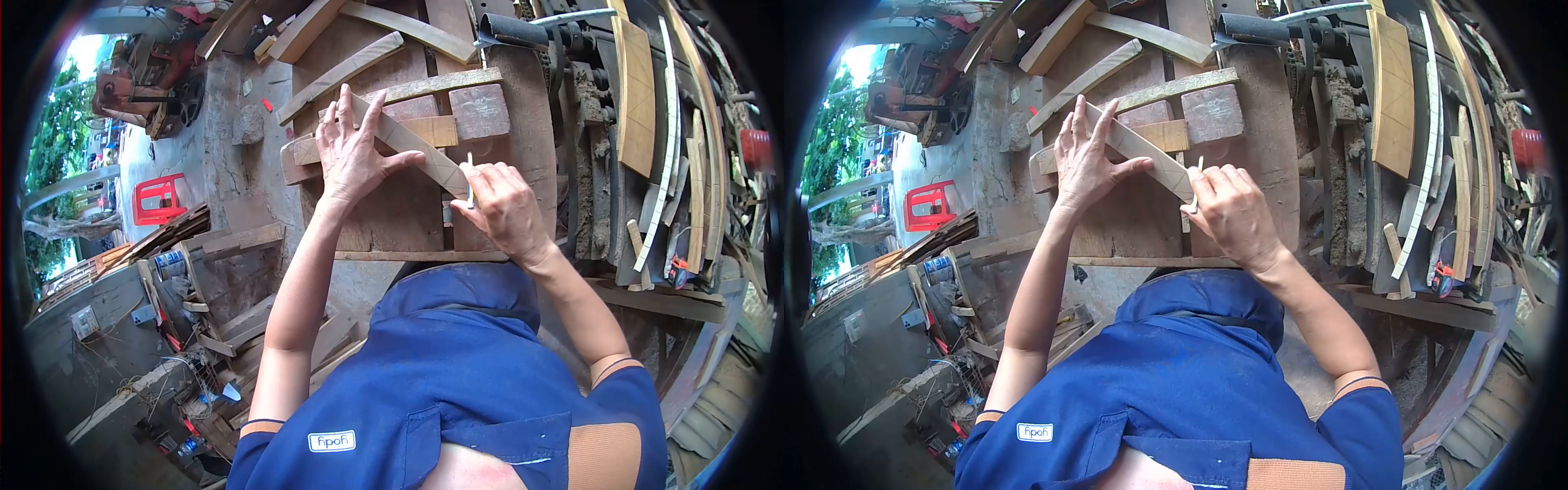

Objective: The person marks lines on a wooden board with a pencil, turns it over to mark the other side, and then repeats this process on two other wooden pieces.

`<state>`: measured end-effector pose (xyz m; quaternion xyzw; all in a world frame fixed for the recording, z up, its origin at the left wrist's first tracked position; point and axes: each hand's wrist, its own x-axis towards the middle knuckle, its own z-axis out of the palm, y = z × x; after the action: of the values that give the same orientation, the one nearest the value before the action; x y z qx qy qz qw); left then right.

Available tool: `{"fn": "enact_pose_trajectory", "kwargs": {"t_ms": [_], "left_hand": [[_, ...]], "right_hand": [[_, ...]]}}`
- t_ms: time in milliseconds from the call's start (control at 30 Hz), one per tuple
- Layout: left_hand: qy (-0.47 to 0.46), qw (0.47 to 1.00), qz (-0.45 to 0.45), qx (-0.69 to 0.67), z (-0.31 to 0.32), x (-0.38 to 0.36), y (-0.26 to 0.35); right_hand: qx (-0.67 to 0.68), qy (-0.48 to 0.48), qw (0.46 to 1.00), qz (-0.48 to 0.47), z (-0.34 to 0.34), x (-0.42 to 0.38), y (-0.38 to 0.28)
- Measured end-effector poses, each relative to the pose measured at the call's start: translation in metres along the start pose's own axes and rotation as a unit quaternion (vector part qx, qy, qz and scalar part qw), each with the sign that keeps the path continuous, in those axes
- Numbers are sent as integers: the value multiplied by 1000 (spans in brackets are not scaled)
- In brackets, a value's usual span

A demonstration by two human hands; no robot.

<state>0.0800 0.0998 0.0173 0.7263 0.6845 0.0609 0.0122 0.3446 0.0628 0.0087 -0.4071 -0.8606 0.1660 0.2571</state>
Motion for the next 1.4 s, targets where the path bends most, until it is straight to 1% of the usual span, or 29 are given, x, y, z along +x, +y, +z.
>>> {"fn": "enact_pose_trajectory", "kwargs": {"t_ms": [33, 67, 133, 167, 233, 267, 367, 400, 433, 500, 567, 667, 733, 767, 833, 900, 967, 1033, 1067, 1100, 1167, 1300, 1333, 1367, 1400], "left_hand": [[5, 1000, 27, 5, -2, 0, -4], [6, 1000, 25, 4, -5, -2, -10], [-17, 997, 74, -18, -14, -13, -18], [-17, 997, 71, -19, -14, -18, -23], [32, 993, 98, 55, -16, -29, -25], [69, 992, 100, 23, -17, -36, -24], [59, 994, 91, 7, -23, -54, -25], [72, 993, 93, -27, -25, -58, -24], [73, 992, 88, -56, -24, -64, -22], [38, 991, 31, -126, -18, -78, -15], [39, 987, 10, -158, -10, -85, -10], [37, 979, -16, -201, 4, -90, -6], [37, 938, -78, -335, 9, -87, -4], [37, 937, -83, -338, 10, -84, -7], [145, 974, -25, -173, 4, -72, -15], [118, 984, -17, -136, -4, -55, -32], [37, 991, 18, -125, -10, -39, -64], [-8, 987, 11, -157, -22, -29, -82], [-31, 989, 44, -136, -30, -24, -88], [-31, 989, 46, -137, -31, -21, -92], [-67, 992, 84, -62, -32, -15, -98], [-50, 993, 87, -66, -32, 2, -110], [-64, 993, 83, -55, -32, 6, -112], [-64, 993, 84, -53, -33, 6, -113], [-51, 995, 81, -21, -34, 6, -111]], "right_hand": [[-11, -3, 1000, -2, 2, -1, -1], [-9, -13, 1000, 9, 0, -3, -3], [-15, -7, 1000, 2, -7, -6, -2], [-21, 1, 1000, -5, -11, -7, 1], [-29, -14, 999, -4, -19, -7, 5], [-41, -6, 999, -18, -26, -3, 8], [-62, 4, 997, -50, -41, 13, 17], [-61, 2, 996, -66, -47, 22, 20], [-61, -1, 995, -83, -49, 28, 25], [-56, -18, 994, -91, -46, 41, 36], [-77, -41, 988, -129, -42, 53, 47], [-62, -83, 986, -129, -36, 64, 62], [-58, -104, 984, -129, -36, 67, 71], [-44, -109, 985, -123, -35, 67, 76], [-29, -120, 985, -118, -33, 68, 81], [-24, -118, 984, -128, -33, 69, 84], [-18, -121, 984, -133, -33, 70, 85], [-14, -117, 984, -135, -32, 71, 87], [5, -117, 985, -128, -31, 70, 89], [24, -116, 985, -122, -29, 69, 91], [28, -111, 986, -123, -26, 70, 92], [36, -98, 986, -132, -19, 75, 92], [38, -92, 986, -133, -16, 77, 91], [38, -90, 986, -133, -15, 78, 90], [37, -89, 987, -131, -14, 80, 90]]}}
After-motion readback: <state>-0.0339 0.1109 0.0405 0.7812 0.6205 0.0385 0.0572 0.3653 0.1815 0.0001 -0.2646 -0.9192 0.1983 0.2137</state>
